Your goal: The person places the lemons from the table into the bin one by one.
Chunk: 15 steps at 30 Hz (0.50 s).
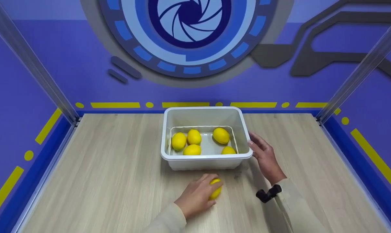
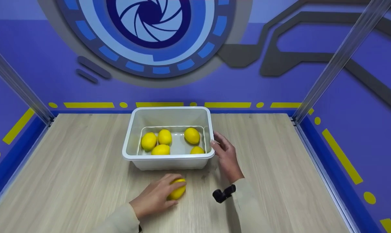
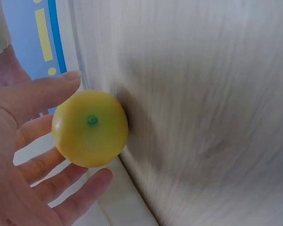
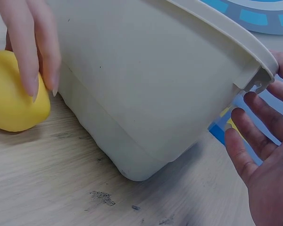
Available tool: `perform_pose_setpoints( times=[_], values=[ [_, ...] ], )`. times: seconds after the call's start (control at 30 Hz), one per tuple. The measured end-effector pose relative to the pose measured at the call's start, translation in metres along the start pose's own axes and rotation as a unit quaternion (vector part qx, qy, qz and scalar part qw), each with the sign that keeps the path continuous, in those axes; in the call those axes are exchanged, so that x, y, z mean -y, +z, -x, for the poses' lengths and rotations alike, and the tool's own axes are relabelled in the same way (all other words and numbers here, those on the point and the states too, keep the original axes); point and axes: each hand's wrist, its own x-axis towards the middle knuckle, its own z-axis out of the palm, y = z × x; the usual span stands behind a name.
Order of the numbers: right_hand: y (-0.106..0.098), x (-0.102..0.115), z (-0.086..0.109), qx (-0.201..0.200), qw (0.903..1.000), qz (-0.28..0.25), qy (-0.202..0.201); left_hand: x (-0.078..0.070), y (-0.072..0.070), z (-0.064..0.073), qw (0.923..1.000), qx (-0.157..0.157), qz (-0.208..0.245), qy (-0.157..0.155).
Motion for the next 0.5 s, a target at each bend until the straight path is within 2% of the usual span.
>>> perform_pose_setpoints(
  times=[0.13,0.27,0.5],
  values=[
    [-0.0003,-0.0065,-0.0033,-0.005,1.0000,0.004,-0.006,0.0011,0.0008,-0.0006,0.9999,-0.006,0.009,-0.002],
    [0.0006,-0.0084,-0.0036,-0.009,0.9999,0.004,-0.007,0.0015,0.0013,-0.0010,0.9997,-0.023,0.006,0.009],
    [0.0011,-0.0030,-0.0017,-0.008,0.9999,0.008,0.003,-0.0017,0.0017,-0.0050,0.9989,0.016,0.043,-0.011]
  ],
)
